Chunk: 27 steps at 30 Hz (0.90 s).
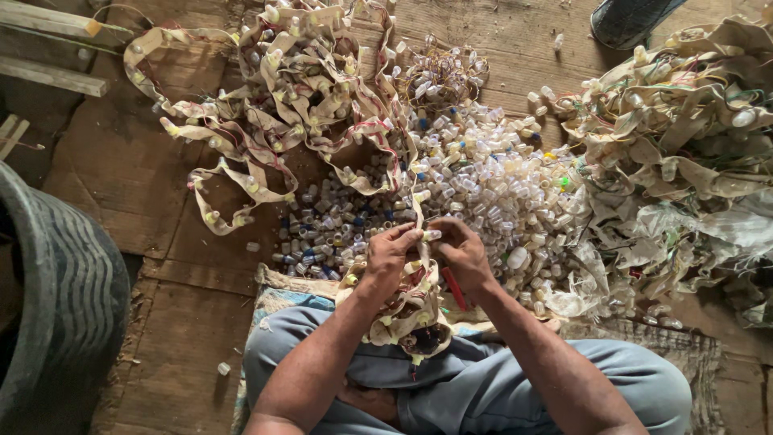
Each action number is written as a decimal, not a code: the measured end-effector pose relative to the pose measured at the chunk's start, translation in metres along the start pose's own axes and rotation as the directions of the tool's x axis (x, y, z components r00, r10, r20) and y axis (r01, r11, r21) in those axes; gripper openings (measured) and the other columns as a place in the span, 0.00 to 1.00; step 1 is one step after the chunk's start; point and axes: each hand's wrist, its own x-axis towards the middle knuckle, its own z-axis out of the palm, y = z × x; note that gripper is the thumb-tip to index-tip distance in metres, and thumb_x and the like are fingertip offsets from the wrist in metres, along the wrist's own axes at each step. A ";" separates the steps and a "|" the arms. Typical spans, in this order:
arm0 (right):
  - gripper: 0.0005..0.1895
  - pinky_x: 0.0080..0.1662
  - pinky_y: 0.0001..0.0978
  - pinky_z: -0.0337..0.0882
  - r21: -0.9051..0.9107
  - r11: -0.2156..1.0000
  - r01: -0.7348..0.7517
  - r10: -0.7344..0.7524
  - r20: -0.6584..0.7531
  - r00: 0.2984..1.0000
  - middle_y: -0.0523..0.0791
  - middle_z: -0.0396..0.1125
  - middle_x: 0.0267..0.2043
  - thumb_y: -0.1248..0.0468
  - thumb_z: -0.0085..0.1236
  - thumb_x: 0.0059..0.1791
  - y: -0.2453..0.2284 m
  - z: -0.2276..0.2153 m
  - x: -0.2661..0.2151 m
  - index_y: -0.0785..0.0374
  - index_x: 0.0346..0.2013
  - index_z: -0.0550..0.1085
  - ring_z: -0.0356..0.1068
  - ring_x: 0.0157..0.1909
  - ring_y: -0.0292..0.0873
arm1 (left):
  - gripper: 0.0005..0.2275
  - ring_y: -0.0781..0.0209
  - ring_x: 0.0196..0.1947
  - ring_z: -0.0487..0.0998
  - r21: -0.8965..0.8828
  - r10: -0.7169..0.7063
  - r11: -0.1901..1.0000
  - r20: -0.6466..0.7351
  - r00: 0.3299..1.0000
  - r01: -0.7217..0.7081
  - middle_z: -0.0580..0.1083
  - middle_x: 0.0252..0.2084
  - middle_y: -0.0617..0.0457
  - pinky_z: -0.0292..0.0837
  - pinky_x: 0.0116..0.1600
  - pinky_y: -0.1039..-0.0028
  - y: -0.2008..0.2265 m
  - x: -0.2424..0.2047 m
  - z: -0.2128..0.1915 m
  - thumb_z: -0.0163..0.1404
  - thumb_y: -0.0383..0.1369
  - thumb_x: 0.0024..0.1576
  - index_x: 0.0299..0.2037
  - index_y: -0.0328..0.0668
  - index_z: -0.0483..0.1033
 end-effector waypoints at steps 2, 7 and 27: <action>0.11 0.35 0.25 0.71 -0.001 0.999 -0.035 0.035 -0.002 0.999 0.42 0.69 0.33 0.63 0.55 0.51 0.002 -0.001 0.000 0.61 0.47 0.73 0.68 0.32 0.35 | 0.15 0.62 0.30 0.81 -0.015 -0.006 1.000 0.012 1.000 0.006 0.81 0.37 0.45 0.79 0.37 0.74 0.000 -0.001 0.000 0.57 0.28 0.58 0.53 0.25 0.77; 0.09 0.37 0.24 0.70 -0.047 0.964 0.263 -0.263 -0.003 0.965 0.46 0.68 0.38 0.72 0.50 0.49 0.017 -0.010 0.008 0.66 0.44 0.74 0.66 0.36 0.36 | 0.15 0.62 0.29 0.82 -0.015 0.002 1.000 -0.021 1.000 -0.002 0.81 0.38 0.44 0.80 0.35 0.72 0.001 0.001 0.001 0.56 0.27 0.58 0.53 0.24 0.77; 0.14 0.33 0.26 0.66 -0.027 0.999 -0.041 0.038 -0.099 0.994 0.41 0.71 0.33 0.60 0.55 0.55 0.019 -0.017 0.019 0.68 0.47 0.78 0.65 0.30 0.33 | 0.10 0.70 0.32 0.78 0.145 -0.083 0.988 0.176 0.981 0.057 0.78 0.33 0.58 0.75 0.36 0.76 0.005 -0.026 0.010 0.54 0.34 0.58 0.44 0.38 0.80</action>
